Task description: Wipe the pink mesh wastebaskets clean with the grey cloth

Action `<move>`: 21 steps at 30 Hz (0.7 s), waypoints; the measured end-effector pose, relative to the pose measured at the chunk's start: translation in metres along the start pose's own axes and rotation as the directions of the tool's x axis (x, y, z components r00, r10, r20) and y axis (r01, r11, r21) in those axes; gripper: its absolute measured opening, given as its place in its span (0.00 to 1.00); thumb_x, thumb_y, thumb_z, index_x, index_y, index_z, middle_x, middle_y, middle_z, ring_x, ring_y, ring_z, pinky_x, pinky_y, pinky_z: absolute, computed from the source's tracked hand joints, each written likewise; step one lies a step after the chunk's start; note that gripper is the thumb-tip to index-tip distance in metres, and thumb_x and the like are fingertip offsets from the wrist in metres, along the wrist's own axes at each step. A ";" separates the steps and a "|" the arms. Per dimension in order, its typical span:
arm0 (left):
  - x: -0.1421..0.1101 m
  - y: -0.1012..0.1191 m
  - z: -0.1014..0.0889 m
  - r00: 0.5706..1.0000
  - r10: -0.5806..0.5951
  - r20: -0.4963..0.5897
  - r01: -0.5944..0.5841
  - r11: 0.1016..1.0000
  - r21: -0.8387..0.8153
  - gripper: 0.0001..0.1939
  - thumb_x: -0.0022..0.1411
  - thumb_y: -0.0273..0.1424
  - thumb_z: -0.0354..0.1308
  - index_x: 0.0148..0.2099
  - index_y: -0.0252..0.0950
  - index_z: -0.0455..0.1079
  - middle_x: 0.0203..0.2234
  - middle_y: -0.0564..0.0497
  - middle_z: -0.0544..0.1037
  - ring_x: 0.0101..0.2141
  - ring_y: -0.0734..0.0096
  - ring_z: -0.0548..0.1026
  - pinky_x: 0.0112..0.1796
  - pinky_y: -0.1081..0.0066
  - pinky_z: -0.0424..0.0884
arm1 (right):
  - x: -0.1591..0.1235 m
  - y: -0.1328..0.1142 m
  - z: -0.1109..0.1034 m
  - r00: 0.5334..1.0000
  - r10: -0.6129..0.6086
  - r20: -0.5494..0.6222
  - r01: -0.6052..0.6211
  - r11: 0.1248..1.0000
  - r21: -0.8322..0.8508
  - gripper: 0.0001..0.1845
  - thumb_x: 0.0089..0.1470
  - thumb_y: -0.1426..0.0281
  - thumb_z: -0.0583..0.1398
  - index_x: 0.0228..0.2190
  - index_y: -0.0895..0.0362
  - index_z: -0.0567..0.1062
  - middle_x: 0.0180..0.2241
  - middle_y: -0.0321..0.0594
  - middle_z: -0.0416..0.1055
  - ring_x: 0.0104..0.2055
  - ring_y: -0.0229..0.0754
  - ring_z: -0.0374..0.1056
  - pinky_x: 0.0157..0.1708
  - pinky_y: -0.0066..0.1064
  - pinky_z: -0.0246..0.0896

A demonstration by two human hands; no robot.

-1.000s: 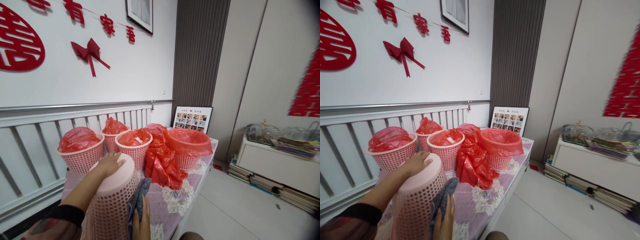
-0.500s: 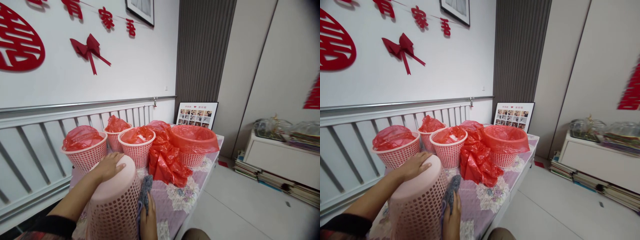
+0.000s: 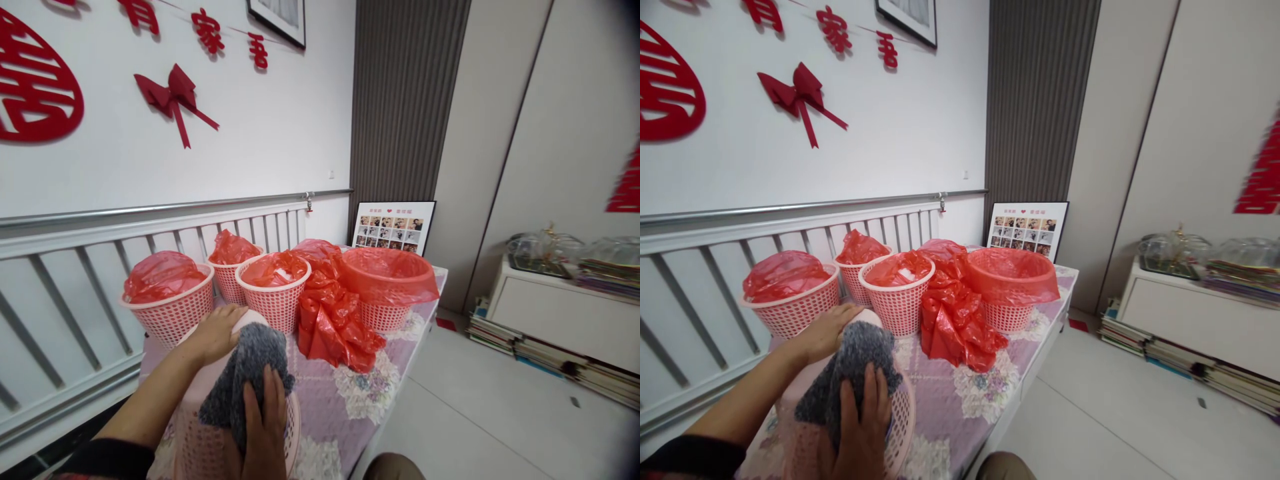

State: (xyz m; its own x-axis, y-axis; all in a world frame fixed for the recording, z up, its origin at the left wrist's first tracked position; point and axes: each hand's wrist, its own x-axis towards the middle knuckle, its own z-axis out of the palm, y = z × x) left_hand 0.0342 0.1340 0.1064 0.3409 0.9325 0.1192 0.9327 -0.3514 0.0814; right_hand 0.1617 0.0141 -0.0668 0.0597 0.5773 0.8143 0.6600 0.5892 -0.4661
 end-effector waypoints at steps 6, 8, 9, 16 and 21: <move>0.000 0.000 -0.003 0.999 -0.016 0.046 0.015 1.000 0.012 0.36 0.66 0.51 0.41 0.69 0.37 0.55 0.67 0.39 0.60 0.64 0.45 0.59 0.60 0.45 0.57 | -0.102 0.096 0.032 0.981 0.176 -0.083 -0.178 0.984 -0.022 0.34 0.62 0.59 0.54 0.66 0.55 0.58 0.66 0.56 0.57 0.66 0.65 0.57 0.54 0.63 0.64; 0.001 0.000 -0.002 0.998 -0.019 0.052 0.018 1.000 0.013 0.36 0.66 0.51 0.40 0.70 0.38 0.55 0.67 0.39 0.59 0.64 0.44 0.59 0.60 0.45 0.56 | -0.113 0.120 0.029 0.958 0.288 -0.016 -0.288 0.957 0.024 0.32 0.63 0.59 0.53 0.65 0.58 0.61 0.62 0.57 0.64 0.62 0.63 0.63 0.53 0.59 0.68; 0.001 -0.001 -0.002 0.998 -0.019 0.055 0.018 1.000 0.013 0.37 0.66 0.51 0.40 0.70 0.37 0.54 0.67 0.39 0.59 0.64 0.44 0.58 0.60 0.45 0.56 | -0.111 0.124 0.026 0.934 0.357 0.017 -0.357 0.933 0.049 0.31 0.63 0.59 0.53 0.63 0.60 0.64 0.61 0.58 0.66 0.61 0.62 0.64 0.53 0.58 0.68; 0.002 -0.001 -0.002 0.998 -0.011 0.057 0.010 1.000 0.018 0.37 0.66 0.51 0.40 0.70 0.37 0.54 0.67 0.40 0.59 0.65 0.46 0.58 0.61 0.47 0.55 | 0.009 0.041 -0.015 0.915 0.376 0.148 -0.404 0.869 0.287 0.28 0.66 0.63 0.50 0.65 0.53 0.60 0.69 0.45 0.52 0.71 0.51 0.48 0.66 0.56 0.50; 0.002 0.000 -0.002 0.998 -0.012 0.058 0.010 1.000 0.021 0.37 0.67 0.52 0.40 0.70 0.37 0.54 0.67 0.40 0.60 0.64 0.47 0.58 0.62 0.49 0.55 | 0.078 0.036 -0.025 0.940 0.304 0.151 -0.340 0.826 0.450 0.28 0.64 0.61 0.53 0.63 0.54 0.64 0.68 0.46 0.55 0.70 0.50 0.49 0.68 0.51 0.44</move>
State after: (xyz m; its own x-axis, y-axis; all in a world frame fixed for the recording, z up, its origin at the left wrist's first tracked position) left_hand 0.0344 0.1354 0.1086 0.3363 0.9398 0.0609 0.9385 -0.3398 0.0618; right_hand 0.2092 0.0663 -0.0110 0.1436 0.8078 0.5716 0.1881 0.5448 -0.8172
